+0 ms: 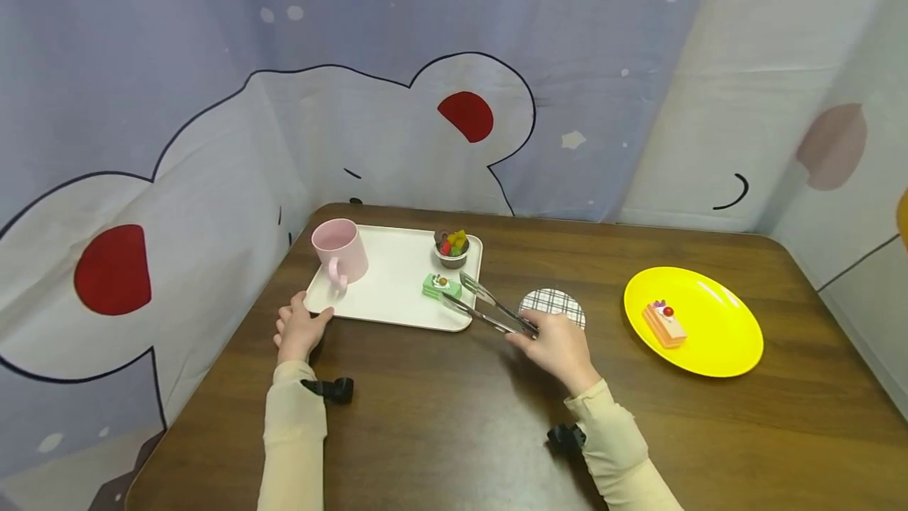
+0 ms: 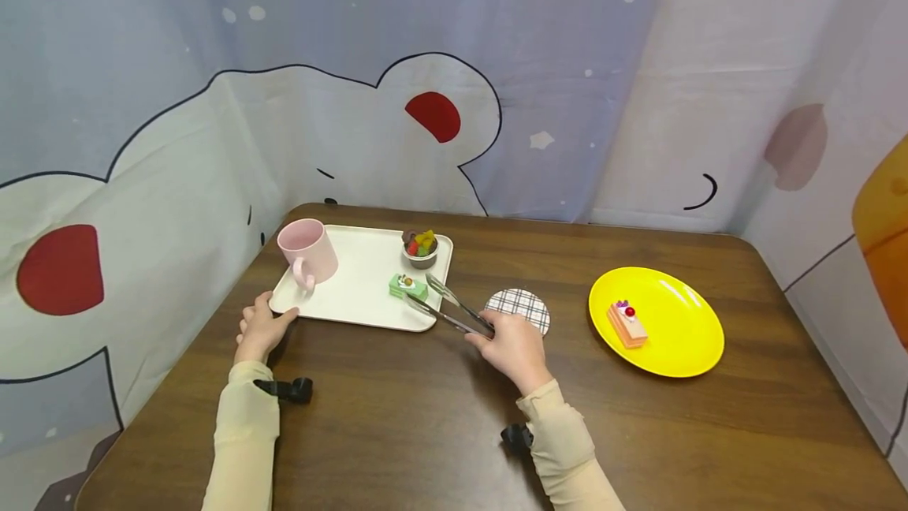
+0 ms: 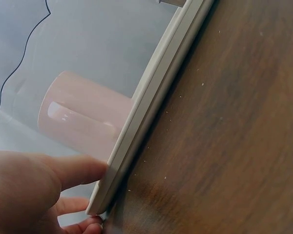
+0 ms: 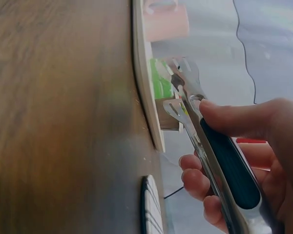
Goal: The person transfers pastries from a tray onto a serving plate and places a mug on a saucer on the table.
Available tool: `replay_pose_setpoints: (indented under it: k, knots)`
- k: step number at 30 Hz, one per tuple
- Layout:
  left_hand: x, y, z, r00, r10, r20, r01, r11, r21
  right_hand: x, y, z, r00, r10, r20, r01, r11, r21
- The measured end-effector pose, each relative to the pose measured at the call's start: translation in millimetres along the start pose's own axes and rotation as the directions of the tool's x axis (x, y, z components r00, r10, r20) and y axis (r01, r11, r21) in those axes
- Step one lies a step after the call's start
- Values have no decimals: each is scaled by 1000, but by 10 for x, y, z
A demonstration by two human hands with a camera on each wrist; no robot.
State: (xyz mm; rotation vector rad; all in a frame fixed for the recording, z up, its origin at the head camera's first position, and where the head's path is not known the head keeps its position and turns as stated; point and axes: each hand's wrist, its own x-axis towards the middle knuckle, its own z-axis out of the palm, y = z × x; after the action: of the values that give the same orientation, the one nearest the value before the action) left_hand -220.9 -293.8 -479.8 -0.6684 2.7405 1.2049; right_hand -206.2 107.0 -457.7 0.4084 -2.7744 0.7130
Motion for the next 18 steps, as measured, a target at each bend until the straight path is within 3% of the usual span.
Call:
replay_pose_setpoints:
  k: [18]
  knots:
    - [9,0,3,1000,-6,-3,6,1000,1,-14,-30,63,1000,-1,-21,-1,997,-78]
